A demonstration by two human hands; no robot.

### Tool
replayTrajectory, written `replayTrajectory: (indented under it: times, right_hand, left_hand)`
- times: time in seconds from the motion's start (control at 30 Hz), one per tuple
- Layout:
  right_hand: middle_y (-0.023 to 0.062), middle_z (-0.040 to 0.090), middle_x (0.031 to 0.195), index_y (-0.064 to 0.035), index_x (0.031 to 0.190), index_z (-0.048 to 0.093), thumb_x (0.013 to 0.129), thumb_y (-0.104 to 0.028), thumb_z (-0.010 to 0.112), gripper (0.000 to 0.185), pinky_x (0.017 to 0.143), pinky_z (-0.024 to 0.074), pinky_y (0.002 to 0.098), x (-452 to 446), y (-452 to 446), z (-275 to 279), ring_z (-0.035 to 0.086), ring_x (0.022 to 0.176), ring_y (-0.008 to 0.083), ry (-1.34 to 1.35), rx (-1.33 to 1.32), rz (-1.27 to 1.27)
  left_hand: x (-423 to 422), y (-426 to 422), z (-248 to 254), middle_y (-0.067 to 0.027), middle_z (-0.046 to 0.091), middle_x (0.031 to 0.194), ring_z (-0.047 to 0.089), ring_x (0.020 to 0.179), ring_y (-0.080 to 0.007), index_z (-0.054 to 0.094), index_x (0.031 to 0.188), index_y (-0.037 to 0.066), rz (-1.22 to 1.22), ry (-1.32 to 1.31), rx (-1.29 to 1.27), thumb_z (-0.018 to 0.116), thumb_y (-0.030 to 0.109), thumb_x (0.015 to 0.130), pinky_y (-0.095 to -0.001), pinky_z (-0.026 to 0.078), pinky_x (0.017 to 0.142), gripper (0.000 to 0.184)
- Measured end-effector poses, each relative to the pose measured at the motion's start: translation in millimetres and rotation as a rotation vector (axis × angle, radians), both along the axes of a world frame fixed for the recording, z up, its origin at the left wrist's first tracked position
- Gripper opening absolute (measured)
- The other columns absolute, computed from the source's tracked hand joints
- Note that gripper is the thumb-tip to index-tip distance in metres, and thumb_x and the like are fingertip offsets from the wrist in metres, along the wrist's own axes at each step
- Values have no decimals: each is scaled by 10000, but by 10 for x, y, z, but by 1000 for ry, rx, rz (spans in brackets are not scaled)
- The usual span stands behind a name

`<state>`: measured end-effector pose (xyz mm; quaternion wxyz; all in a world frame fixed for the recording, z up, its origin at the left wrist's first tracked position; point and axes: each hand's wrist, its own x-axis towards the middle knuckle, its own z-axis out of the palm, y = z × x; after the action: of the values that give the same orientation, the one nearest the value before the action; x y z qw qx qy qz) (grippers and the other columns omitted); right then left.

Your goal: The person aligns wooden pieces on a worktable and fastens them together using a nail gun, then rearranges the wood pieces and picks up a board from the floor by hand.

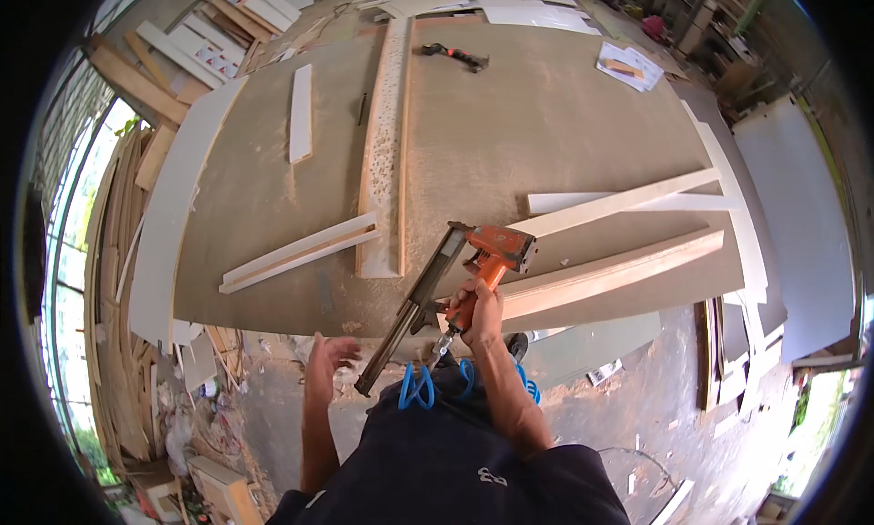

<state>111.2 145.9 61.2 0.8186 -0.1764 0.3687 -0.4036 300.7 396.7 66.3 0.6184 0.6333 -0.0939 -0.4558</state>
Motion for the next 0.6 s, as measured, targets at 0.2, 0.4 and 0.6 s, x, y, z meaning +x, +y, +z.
replayTrajectory:
  times: [0.2,0.4,0.6]
  right_hand:
    - [46,497,678,-12,1314,461,915,-105,498,411,692,533,421,-54,67,64,542,564,191,-59,86,20]
    - [47,493,683,-3,1299,467,896,-79,493,410,680,550,427,-55,164,23,552,566,203,-68,146,22]
    - [54,495,698,12,1277,468,892,-89,496,399,633,558,432,-50,221,69,556,566,210,-52,158,41]
  left_hand:
    - [-268,-290,56,-98,665,739,610,572,-158,707,936,-13,179,-45,-28,434,464,1040,-283,431,519,559]
    - [-379,-603,57,-64,613,623,598,519,-164,681,838,6,360,72,5,469,453,1020,-276,407,475,527]
    - [-450,-843,-29,-77,606,647,589,526,-177,655,890,8,460,5,14,467,495,995,-298,433,475,532]
